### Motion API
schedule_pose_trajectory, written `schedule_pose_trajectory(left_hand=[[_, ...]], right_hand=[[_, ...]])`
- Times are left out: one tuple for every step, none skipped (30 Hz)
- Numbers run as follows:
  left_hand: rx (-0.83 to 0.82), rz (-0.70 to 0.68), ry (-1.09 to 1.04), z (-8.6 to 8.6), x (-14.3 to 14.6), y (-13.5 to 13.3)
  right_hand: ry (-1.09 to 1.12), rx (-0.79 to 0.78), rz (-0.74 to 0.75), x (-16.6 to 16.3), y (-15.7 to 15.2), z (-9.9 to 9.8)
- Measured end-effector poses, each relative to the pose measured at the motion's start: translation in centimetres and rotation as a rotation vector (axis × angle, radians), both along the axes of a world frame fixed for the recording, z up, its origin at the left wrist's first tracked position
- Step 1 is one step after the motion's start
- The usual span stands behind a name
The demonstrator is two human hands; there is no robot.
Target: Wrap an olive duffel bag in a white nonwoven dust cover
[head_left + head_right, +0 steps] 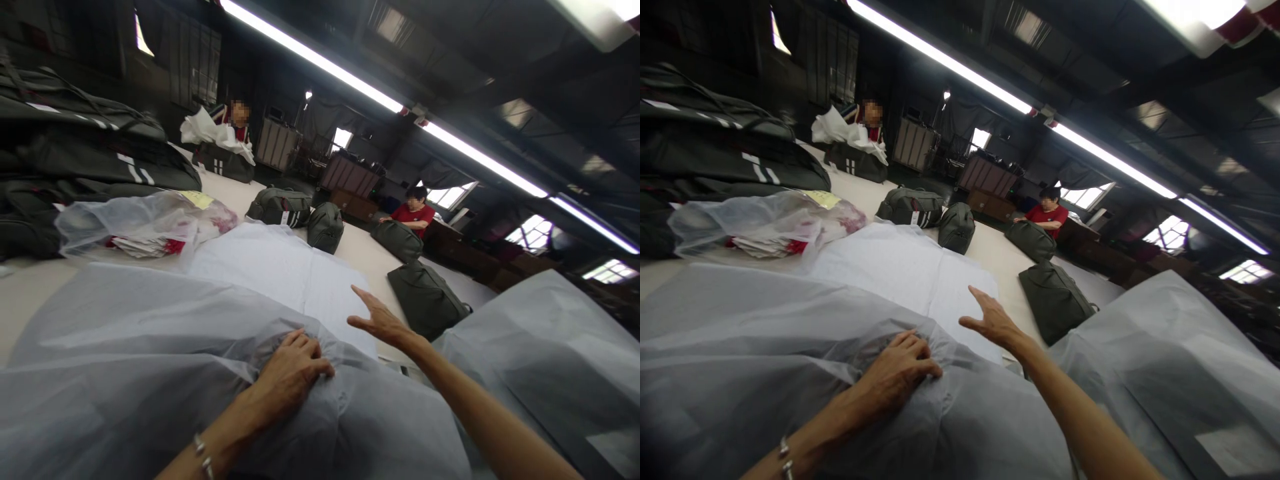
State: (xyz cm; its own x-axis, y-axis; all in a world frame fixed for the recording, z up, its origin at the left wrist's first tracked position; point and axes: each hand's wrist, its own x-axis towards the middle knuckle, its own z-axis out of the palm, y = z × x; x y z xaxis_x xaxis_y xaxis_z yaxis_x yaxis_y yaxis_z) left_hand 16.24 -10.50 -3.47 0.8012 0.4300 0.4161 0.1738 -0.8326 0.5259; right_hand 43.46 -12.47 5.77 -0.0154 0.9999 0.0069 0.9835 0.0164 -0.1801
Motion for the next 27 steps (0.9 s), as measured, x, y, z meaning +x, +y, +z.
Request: schedule_pose_trajectory(left_hand=[[0.000,0.001,0.002,0.1,0.0,0.0],[-0.001,0.001,0.006,0.1,0.0,-0.1],[-0.002,0.002,0.009,0.1,-0.1,-0.1],[-0.004,0.003,0.011,0.1,-0.1,-0.1],[-0.005,0.004,0.013,0.0,-0.1,-0.1],[-0.007,0.006,0.014,0.0,-0.1,-0.1],[-0.008,0.007,0.015,0.0,-0.1,-0.1],[-0.008,0.008,0.018,0.1,-0.1,-0.1],[-0.009,0.006,0.023,0.3,-0.1,-0.1],[-0.010,0.005,0.027,0.4,-0.2,-0.1],[-0.010,0.005,0.029,0.6,-0.2,-0.2],[-0.010,0.005,0.031,0.8,-0.3,-0.2],[-0.009,0.006,0.031,0.9,-0.3,-0.2],[-0.009,0.009,0.029,1.0,-0.4,-0.3],[-0.009,0.011,0.027,1.0,-0.4,-0.3],[-0.009,0.011,0.025,1.1,-0.4,-0.3],[-0.011,0.010,0.025,1.1,-0.4,-0.3],[-0.012,0.009,0.026,1.1,-0.4,-0.3],[-0.015,0.009,0.027,1.1,-0.3,-0.2],[-0.026,0.014,0.031,1.2,-0.3,-0.1],[-0.046,0.024,0.040,1.4,-0.2,0.0],[-0.072,0.037,0.051,1.7,-0.1,0.0],[-0.100,0.048,0.066,2.0,0.0,0.1],[-0.123,0.056,0.081,2.5,0.1,0.2],[-0.133,0.062,0.088,3.0,0.0,0.2],[-0.126,0.065,0.085,3.6,-0.3,0.2],[-0.103,0.068,0.071,4.2,-0.7,0.1]], right_hand=[[0.153,-0.075,-0.002,-1.2,-0.4,-0.6],[0.278,-0.143,0.008,-2.4,-0.8,-1.2],[0.369,-0.199,0.016,-3.4,-1.1,-1.9],[0.428,-0.237,0.011,-4.3,-1.4,-2.6],[0.467,-0.267,-0.006,-4.9,-1.5,-3.3],[0.503,-0.286,-0.037,-5.3,-1.4,-3.9],[0.537,-0.285,-0.084,-5.4,-1.3,-4.3],[0.578,-0.260,-0.145,-5.4,-1.1,-4.6],[0.620,-0.216,-0.212,-5.2,-0.9,-4.8],[0.658,-0.165,-0.274,-5.0,-0.7,-4.8],[0.689,-0.112,-0.322,-4.9,-0.6,-4.7],[0.709,-0.070,-0.345,-4.7,-0.6,-4.6],[0.718,-0.053,-0.338,-4.8,-0.7,-4.5],[0.716,-0.062,-0.308,-4.9,-0.8,-4.5],[0.697,-0.086,-0.275,-5.1,-1.0,-4.5],[0.672,-0.105,-0.257,-5.3,-1.2,-4.7],[0.654,-0.098,-0.267,-5.5,-1.3,-4.8],[0.647,-0.063,-0.302,-5.6,-1.4,-4.8],[0.654,-0.005,-0.349,-5.7,-1.5,-4.8],[0.671,0.063,-0.391,-5.7,-1.6,-4.5],[0.697,0.138,-0.417,-5.7,-1.8,-4.0],[0.721,0.212,-0.422,-5.8,-2.1,-3.3],[0.735,0.276,-0.415,-6.1,-2.7,-2.4],[0.737,0.335,-0.401,-6.6,-3.4,-1.6],[0.729,0.397,-0.390,-7.3,-4.2,-0.7],[0.707,0.451,-0.379,-8.2,-5.2,0.0],[0.671,0.484,-0.365,-9.3,-6.3,0.5]])
